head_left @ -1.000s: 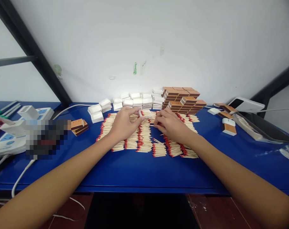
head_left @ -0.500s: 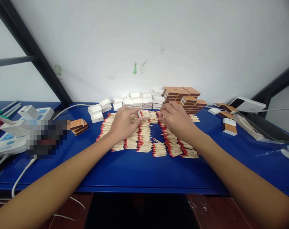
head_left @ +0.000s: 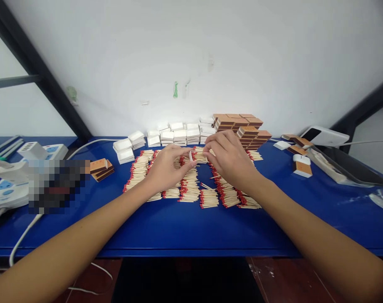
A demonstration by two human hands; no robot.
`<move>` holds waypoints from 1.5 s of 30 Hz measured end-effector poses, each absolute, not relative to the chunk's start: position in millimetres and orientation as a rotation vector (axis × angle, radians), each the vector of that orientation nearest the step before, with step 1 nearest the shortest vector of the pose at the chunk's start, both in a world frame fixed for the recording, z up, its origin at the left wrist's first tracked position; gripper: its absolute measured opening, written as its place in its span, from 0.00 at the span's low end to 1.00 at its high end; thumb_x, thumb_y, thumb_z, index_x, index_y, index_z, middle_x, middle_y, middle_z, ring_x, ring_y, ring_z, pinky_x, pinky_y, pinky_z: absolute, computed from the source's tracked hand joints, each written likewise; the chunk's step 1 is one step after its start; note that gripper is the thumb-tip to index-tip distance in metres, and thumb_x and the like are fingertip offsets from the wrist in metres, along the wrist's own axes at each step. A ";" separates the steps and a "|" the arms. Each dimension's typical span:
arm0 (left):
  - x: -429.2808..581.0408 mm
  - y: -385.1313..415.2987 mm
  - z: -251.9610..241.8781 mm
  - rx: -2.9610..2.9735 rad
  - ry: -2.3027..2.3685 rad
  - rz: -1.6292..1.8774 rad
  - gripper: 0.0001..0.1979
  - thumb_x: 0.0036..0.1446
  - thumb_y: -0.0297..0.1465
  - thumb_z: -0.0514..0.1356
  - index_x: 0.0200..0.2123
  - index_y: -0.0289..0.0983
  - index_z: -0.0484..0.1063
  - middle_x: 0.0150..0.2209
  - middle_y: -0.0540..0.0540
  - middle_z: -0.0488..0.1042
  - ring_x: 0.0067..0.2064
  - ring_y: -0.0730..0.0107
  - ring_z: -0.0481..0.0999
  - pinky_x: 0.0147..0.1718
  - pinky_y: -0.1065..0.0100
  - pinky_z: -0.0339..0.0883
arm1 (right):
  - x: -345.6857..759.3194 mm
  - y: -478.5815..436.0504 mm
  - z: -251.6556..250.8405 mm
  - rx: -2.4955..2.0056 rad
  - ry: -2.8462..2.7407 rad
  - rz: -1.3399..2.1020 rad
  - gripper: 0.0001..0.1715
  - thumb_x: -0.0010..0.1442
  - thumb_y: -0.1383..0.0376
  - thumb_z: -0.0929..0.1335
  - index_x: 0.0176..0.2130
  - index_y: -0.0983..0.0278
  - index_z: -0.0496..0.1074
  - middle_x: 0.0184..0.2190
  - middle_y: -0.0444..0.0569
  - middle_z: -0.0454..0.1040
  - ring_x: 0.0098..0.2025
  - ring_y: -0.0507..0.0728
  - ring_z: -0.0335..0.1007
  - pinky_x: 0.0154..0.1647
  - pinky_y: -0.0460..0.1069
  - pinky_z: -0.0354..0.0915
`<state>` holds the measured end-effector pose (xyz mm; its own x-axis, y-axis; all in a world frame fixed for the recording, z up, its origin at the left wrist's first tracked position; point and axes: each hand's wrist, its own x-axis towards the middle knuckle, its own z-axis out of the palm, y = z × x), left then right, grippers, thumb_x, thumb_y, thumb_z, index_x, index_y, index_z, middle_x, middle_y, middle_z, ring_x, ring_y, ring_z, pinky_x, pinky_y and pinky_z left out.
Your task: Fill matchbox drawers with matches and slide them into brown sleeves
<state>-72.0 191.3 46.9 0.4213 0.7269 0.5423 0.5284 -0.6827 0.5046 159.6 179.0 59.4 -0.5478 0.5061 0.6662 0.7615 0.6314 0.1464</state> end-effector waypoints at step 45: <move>-72.1 192.3 44.3 2.275 1.134 1.139 0.19 0.65 0.41 0.70 0.56 0.42 0.81 0.48 0.44 0.84 0.52 0.57 0.82 0.55 0.53 0.74 | 170.3 177.3 60.5 -0.967 -2.267 -0.105 0.02 0.74 0.65 0.66 0.44 0.58 0.70 0.45 0.54 0.75 0.51 0.66 0.65 0.54 0.64 0.64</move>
<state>-72.1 192.3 44.3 0.3547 0.7869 0.5050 0.5015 -0.6160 0.6075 170.3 177.3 60.5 -0.5075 0.6152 0.6034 0.6681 0.7231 -0.1754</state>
